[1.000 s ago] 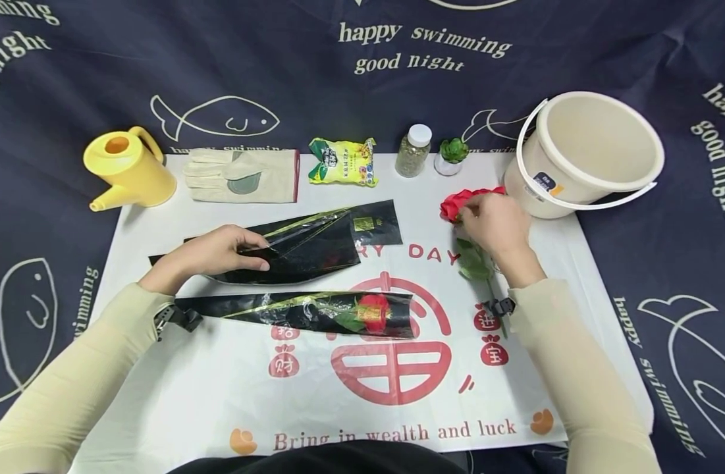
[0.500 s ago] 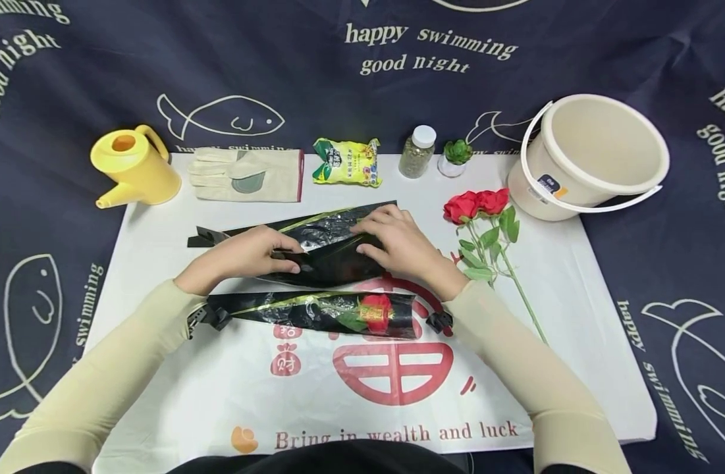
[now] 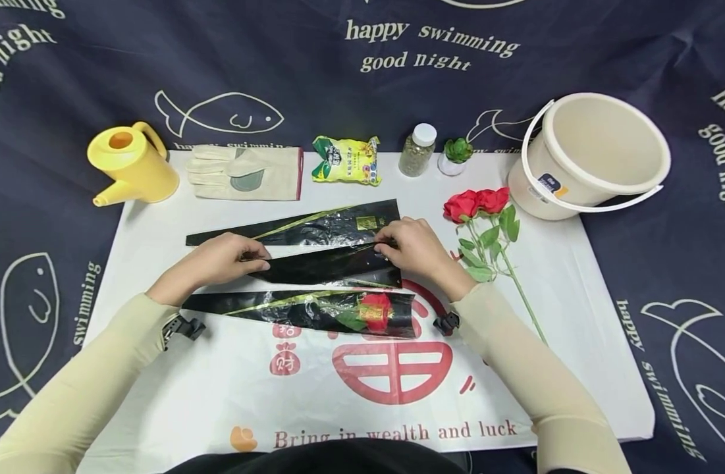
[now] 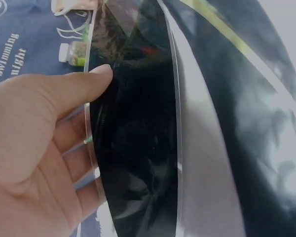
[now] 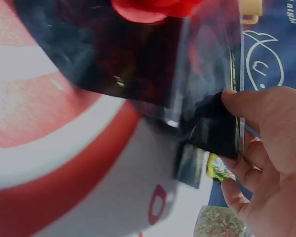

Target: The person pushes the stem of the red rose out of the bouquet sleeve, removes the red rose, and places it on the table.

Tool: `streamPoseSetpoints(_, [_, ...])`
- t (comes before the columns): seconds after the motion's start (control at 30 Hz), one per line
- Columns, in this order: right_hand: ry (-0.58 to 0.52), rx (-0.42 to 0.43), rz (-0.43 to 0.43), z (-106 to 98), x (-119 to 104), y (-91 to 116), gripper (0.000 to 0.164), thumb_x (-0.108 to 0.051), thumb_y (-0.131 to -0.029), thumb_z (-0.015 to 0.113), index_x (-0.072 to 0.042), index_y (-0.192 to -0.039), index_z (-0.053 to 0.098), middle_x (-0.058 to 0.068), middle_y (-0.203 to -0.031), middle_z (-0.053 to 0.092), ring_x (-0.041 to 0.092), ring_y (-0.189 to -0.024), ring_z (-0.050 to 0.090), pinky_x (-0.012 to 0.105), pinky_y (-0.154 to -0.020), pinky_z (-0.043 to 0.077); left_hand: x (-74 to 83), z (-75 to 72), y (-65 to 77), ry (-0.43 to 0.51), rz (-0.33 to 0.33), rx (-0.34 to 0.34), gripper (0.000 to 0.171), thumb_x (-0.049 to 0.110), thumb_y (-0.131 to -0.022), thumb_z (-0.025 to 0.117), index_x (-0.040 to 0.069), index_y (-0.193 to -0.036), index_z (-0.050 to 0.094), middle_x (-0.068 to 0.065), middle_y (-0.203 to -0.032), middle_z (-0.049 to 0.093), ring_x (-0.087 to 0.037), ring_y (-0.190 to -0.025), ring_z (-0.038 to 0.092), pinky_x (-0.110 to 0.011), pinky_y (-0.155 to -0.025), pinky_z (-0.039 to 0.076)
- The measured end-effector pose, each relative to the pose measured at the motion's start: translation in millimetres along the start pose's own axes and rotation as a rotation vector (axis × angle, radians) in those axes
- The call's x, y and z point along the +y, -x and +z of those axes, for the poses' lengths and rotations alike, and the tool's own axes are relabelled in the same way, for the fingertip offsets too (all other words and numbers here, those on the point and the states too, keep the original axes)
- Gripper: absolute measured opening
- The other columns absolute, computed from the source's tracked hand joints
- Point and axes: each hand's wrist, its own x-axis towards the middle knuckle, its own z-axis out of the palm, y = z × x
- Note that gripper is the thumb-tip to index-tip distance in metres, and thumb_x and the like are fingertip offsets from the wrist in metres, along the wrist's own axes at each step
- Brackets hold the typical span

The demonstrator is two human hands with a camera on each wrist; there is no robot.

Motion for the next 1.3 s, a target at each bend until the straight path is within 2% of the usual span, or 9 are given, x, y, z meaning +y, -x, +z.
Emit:
streamPoseSetpoints(0.07, [0.017, -0.005, 0.012, 4.4, 1.4, -0.6, 0.013, -0.024, -0.086, 0.069, -0.017, -0.096, 0.073, -0.005, -0.089, 0.065, 0.017, -0.082, 0.057, 0.042, -0.074, 0.04, -3.4, 1.4, 1.3, -0.073, -0.035, 0.019, 0.014, 0.034, -0.09, 0.064, 0.026, -0.097, 0.071, 0.012, -0.096, 0.063, -0.009, -0.076, 0.056, -0.035, -0.065, 0.044])
streamPoseSetpoints(0.13, [0.041, -0.004, 0.03, 8.9, 2.5, -1.5, 0.012, -0.025, -0.085, 0.069, -0.017, -0.094, 0.073, -0.004, -0.09, 0.064, 0.019, -0.083, 0.057, 0.043, -0.073, 0.04, -6.2, 2.6, 1.6, -0.138, -0.056, 0.038, 0.013, 0.033, -0.09, 0.064, 0.025, -0.097, 0.071, 0.007, -0.106, 0.061, -0.015, -0.091, 0.057, -0.039, -0.071, 0.046])
streamPoseSetpoints(0.23, [0.077, 0.004, 0.056, 14.6, 4.2, -2.5, 0.01, -0.025, -0.085, 0.07, -0.017, -0.09, 0.074, -0.001, -0.098, 0.064, 0.022, -0.089, 0.055, 0.044, -0.073, 0.041, -11.2, 4.8, 1.5, -0.214, -0.07, 0.06, 0.013, 0.032, -0.09, 0.064, 0.024, -0.098, 0.071, -0.001, -0.125, 0.054, -0.022, -0.115, 0.049, -0.044, -0.08, 0.046])
streamPoseSetpoints(0.3, [0.091, 0.004, 0.075, 17.3, 4.9, -2.0, 0.009, -0.025, -0.084, 0.07, -0.018, -0.088, 0.074, 0.002, -0.107, 0.063, 0.024, -0.094, 0.054, 0.045, -0.074, 0.04, -14.5, 5.7, 0.9, -0.236, -0.069, 0.059, 0.014, 0.03, -0.091, 0.062, 0.023, -0.099, 0.071, -0.005, -0.134, 0.05, -0.026, -0.122, 0.044, -0.045, -0.082, 0.045])
streamPoseSetpoints(0.4, [0.093, -0.002, 0.095, 19.9, 4.7, 0.3, 0.009, -0.025, -0.084, 0.07, -0.018, -0.088, 0.075, 0.003, -0.116, 0.062, 0.025, -0.1, 0.052, 0.046, -0.076, 0.039, -18.1, 6.1, -0.3, -0.245, -0.076, 0.046, 0.015, 0.03, -0.092, 0.061, 0.022, -0.1, 0.071, -0.007, -0.136, 0.048, -0.029, -0.122, 0.045, -0.045, -0.08, 0.046])
streamPoseSetpoints(0.6, [0.084, -0.004, 0.103, 24.0, 2.9, 1.3, 0.013, -0.028, -0.085, 0.068, -0.02, -0.091, 0.076, 0.001, -0.119, 0.061, 0.022, -0.1, 0.051, 0.045, -0.077, 0.038, -25.9, 0.4, -2.0, -0.242, -0.072, 0.075, 0.013, 0.027, -0.09, 0.063, 0.02, -0.098, 0.071, -0.005, -0.132, 0.053, -0.029, -0.117, 0.05, -0.046, -0.085, 0.044])
streamPoseSetpoints(0.8, [0.09, 0.004, 0.123, 26.1, 2.0, -0.4, 0.012, -0.027, -0.085, 0.069, -0.019, -0.09, 0.076, 0.001, -0.119, 0.06, 0.022, -0.102, 0.051, 0.045, -0.078, 0.037, -32.9, -1.1, -5.8, -0.279, -0.025, 0.095, 0.009, 0.022, -0.087, 0.067, 0.017, -0.093, 0.072, -0.008, -0.125, 0.058, -0.029, -0.115, 0.052, -0.054, -0.103, 0.022])
streamPoseSetpoints(1.03, [0.103, 0.04, 0.129, 23.0, 6.0, -1.1, 0.012, -0.025, -0.084, 0.069, -0.017, -0.089, 0.077, 0.004, -0.124, 0.058, 0.027, -0.108, 0.048, 0.047, -0.081, 0.036, -26.2, 5.3, -5.3, -0.329, -0.026, 0.132, 0.006, 0.026, -0.084, 0.071, 0.022, -0.088, 0.073, -0.01, -0.13, 0.053, -0.031, -0.126, 0.04, -0.053, -0.107, 0.012])
streamPoseSetpoints(1.3, [0.12, 0.043, 0.153, 20.7, 12.0, 4.0, 0.014, -0.024, -0.082, 0.071, -0.015, -0.091, 0.076, 0.007, -0.128, 0.055, 0.03, -0.111, 0.046, 0.048, -0.08, 0.036, -22.0, 11.1, -6.6, -0.317, 0.005, 0.165, 0.009, 0.026, -0.084, 0.071, 0.022, -0.091, 0.073, -0.009, -0.13, 0.054, -0.03, -0.125, 0.041, -0.053, -0.107, 0.011])
